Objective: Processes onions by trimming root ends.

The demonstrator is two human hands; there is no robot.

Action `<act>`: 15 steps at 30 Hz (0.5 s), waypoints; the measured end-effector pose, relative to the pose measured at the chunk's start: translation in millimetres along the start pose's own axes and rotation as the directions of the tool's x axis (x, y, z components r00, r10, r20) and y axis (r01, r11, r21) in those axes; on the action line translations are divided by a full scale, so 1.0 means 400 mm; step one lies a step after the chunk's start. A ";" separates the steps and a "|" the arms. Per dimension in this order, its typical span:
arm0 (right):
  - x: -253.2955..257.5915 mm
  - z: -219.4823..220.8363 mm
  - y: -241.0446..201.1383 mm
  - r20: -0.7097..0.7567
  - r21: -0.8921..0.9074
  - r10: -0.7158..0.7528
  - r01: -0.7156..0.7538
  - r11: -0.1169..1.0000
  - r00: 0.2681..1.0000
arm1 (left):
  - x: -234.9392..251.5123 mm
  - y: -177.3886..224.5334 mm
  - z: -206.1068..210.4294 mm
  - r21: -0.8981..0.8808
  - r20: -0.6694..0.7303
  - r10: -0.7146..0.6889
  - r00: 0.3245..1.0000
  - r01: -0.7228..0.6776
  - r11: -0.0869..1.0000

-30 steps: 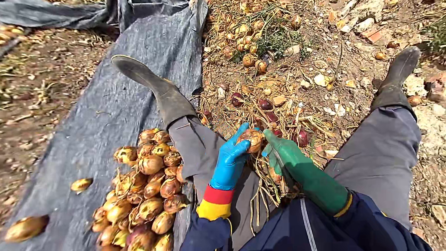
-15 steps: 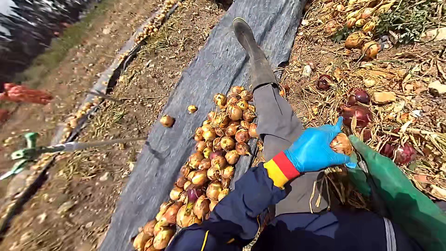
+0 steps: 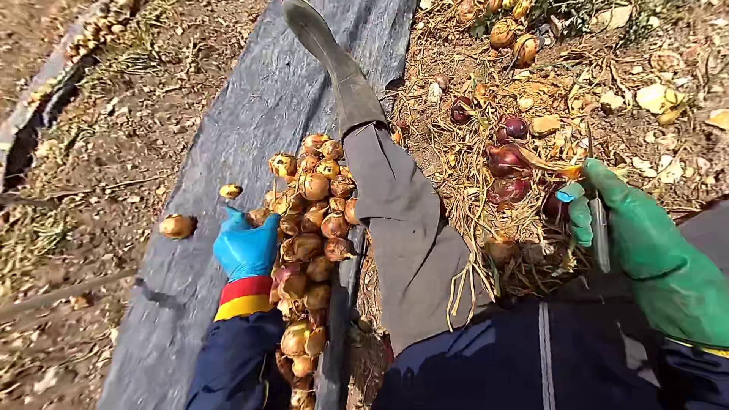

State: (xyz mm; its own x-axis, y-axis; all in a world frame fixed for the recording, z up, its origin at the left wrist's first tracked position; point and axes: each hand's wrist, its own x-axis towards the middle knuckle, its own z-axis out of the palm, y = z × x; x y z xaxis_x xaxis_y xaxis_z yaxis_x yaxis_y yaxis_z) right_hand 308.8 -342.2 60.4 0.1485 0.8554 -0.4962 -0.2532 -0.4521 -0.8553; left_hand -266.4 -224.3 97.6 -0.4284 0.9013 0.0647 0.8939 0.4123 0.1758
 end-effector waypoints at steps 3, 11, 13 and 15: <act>0.015 -0.086 0.023 -0.164 -0.113 0.069 -0.088 0.990 0.984 | 0.010 -0.047 0.091 -0.008 0.156 -0.034 0.987 0.036 0.999; -0.008 -0.097 0.114 -0.205 0.017 0.113 -0.112 0.994 0.972 | -0.096 0.473 0.159 -0.423 -0.102 0.296 0.950 -0.310 0.852; -0.003 -0.084 0.119 -0.197 -0.044 0.105 -0.116 0.992 0.975 | -0.042 0.590 0.185 -0.423 -0.051 0.349 0.936 -0.337 0.841; -0.006 -0.087 0.124 -0.205 -0.122 0.076 -0.102 0.987 0.976 | 0.033 0.678 0.204 -0.375 0.038 0.383 0.923 -0.342 0.862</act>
State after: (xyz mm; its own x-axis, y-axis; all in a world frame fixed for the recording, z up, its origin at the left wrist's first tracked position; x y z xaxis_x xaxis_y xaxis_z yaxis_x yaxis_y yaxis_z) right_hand 329.3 -375.6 14.1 0.3220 0.7486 -0.5796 -0.1487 -0.5646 -0.8119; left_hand -19.1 -89.6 65.8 -0.0483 0.9948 0.0894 0.8675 -0.0025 0.4974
